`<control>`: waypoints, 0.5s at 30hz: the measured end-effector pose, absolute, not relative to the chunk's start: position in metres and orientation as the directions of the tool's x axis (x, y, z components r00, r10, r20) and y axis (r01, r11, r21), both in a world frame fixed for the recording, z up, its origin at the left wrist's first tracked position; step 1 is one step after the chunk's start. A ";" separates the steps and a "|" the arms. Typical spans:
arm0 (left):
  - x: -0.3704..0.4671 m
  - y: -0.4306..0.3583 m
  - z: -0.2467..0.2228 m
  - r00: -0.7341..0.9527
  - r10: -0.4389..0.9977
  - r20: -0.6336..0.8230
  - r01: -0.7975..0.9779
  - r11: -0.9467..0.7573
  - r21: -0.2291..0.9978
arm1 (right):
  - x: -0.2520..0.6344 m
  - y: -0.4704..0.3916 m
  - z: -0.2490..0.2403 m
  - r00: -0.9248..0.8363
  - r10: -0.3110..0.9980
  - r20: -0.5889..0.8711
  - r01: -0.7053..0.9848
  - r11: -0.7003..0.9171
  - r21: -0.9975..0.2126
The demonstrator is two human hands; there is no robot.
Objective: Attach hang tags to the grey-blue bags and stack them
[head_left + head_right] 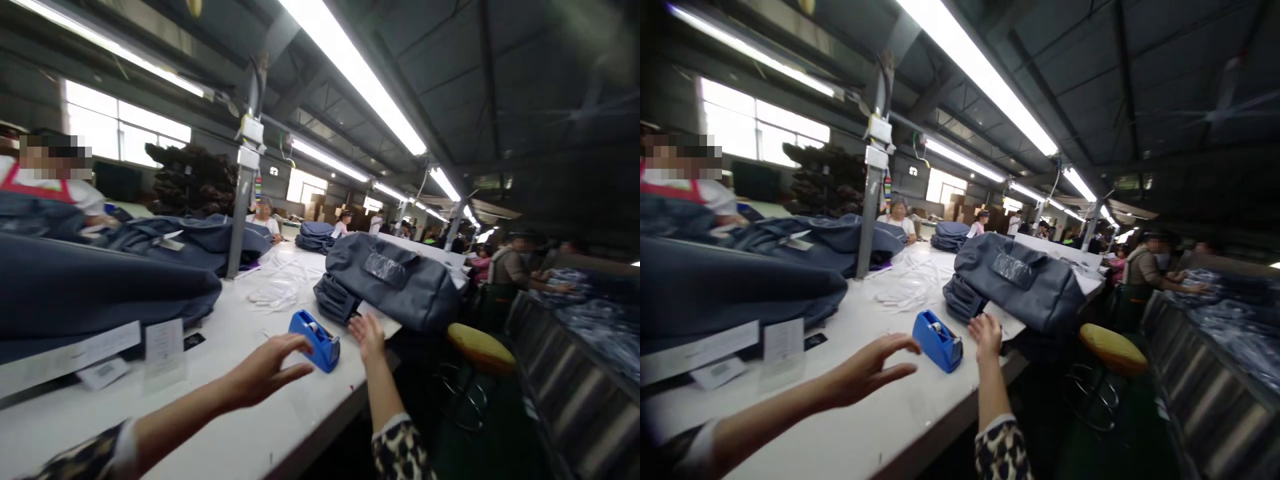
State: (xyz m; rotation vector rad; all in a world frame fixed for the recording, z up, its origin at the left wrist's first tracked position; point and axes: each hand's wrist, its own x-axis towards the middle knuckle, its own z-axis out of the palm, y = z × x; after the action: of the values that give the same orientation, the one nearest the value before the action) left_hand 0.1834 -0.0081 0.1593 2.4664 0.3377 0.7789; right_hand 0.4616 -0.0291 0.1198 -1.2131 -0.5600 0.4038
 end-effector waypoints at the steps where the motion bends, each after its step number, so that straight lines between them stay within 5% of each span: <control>1: 0.164 0.006 0.126 0.789 0.481 0.383 0.185 -0.780 0.598 | 0.454 -0.037 0.090 0.796 0.592 0.122 -0.051 0.266 -0.963; 7: 0.022 0.112 0.023 0.499 0.830 0.249 0.576 -0.532 0.620 | 0.382 -0.056 -0.013 0.718 0.690 -0.090 -0.219 0.101 -0.970; 15: -0.136 0.185 0.008 0.208 0.894 0.397 0.883 -0.347 0.318 | 0.270 -0.016 -0.016 0.415 0.910 -0.011 -0.076 0.023 -0.997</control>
State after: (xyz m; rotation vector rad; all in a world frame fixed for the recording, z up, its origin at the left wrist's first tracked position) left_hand -0.1359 0.1848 0.0075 2.4250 1.7831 0.8221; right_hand 0.2696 -0.0158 -0.0163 -1.3200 -0.8372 0.9218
